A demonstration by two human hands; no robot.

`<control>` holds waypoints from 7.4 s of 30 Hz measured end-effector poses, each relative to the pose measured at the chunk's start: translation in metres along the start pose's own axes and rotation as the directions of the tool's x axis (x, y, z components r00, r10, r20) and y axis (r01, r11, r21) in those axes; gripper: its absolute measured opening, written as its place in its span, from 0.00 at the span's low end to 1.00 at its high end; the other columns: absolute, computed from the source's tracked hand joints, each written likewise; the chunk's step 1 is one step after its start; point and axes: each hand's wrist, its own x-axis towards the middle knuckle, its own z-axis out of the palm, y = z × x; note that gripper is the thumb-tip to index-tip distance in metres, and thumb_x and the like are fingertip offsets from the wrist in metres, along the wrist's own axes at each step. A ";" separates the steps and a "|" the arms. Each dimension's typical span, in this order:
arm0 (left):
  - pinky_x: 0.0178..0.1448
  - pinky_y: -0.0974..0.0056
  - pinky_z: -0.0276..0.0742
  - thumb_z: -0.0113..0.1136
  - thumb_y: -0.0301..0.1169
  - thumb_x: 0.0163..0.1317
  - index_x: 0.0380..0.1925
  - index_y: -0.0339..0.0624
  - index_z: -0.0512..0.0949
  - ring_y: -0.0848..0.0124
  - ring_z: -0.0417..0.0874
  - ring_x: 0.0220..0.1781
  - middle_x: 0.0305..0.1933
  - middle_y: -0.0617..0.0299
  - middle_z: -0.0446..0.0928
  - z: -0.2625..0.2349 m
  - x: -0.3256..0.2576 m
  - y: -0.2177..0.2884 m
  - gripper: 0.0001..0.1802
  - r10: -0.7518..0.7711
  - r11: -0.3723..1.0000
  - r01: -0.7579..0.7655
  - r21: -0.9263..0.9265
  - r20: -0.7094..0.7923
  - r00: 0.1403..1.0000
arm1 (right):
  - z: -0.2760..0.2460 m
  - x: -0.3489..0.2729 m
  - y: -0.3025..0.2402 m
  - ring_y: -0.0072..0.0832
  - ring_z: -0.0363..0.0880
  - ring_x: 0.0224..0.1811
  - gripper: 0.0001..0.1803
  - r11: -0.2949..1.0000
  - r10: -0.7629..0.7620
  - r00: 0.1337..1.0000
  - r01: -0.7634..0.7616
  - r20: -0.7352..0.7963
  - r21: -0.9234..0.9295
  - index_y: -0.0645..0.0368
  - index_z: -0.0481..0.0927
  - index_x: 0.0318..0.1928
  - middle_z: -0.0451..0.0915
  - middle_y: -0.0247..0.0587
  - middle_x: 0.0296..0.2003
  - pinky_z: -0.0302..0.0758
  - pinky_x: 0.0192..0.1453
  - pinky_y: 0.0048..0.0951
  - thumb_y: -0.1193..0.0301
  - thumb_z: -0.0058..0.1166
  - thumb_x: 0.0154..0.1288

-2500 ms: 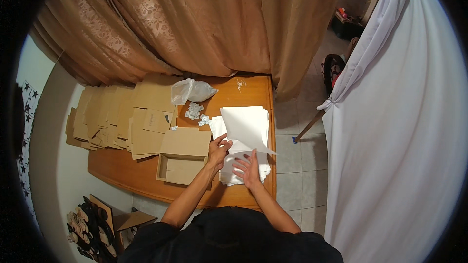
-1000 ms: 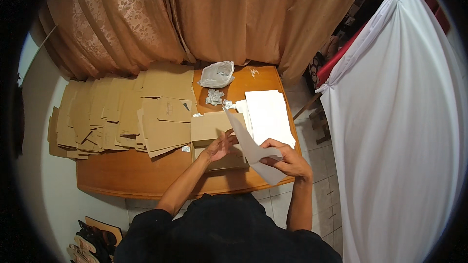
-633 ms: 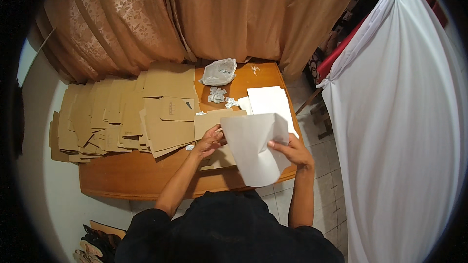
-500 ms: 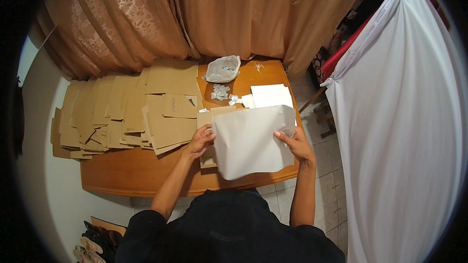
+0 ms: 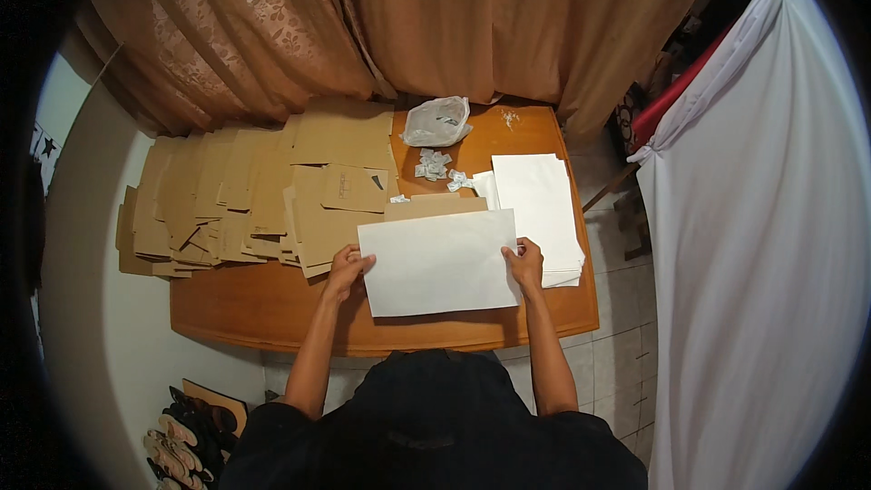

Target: Assembling cardboard shoe boxes, lining them with tissue paper, and stacking them on a storage shelf.

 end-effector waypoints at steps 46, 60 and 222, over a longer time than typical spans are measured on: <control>0.69 0.37 0.64 0.68 0.42 0.61 0.61 0.40 0.74 0.48 0.66 0.71 0.71 0.44 0.67 0.076 -0.032 -0.049 0.31 0.280 0.084 -0.600 0.796 0.559 0.781 | 0.072 -0.068 -0.016 0.52 0.73 0.51 0.19 0.523 -0.475 0.812 0.571 0.339 -0.633 0.58 0.80 0.47 0.75 0.53 0.46 0.77 0.52 0.50 0.68 0.67 0.55; 0.57 0.46 0.73 0.66 0.24 0.52 0.61 0.39 0.71 0.47 0.73 0.60 0.63 0.39 0.70 0.090 -0.013 -0.064 0.32 0.299 0.014 -0.540 0.842 0.512 0.805 | 0.094 -0.052 0.008 0.50 0.74 0.54 0.18 0.468 -0.502 0.779 0.610 0.376 -0.639 0.55 0.81 0.54 0.75 0.52 0.51 0.77 0.54 0.46 0.74 0.50 0.64; 0.48 0.45 0.78 0.56 0.25 0.66 0.43 0.32 0.81 0.41 0.84 0.45 0.42 0.37 0.82 -0.013 -0.070 -0.054 0.10 0.431 0.614 -0.200 0.763 -0.113 0.895 | 0.065 -0.073 -0.004 0.59 0.79 0.51 0.22 0.935 -0.226 0.938 0.285 0.262 -0.212 0.65 0.74 0.62 0.80 0.65 0.47 0.75 0.56 0.51 0.72 0.55 0.69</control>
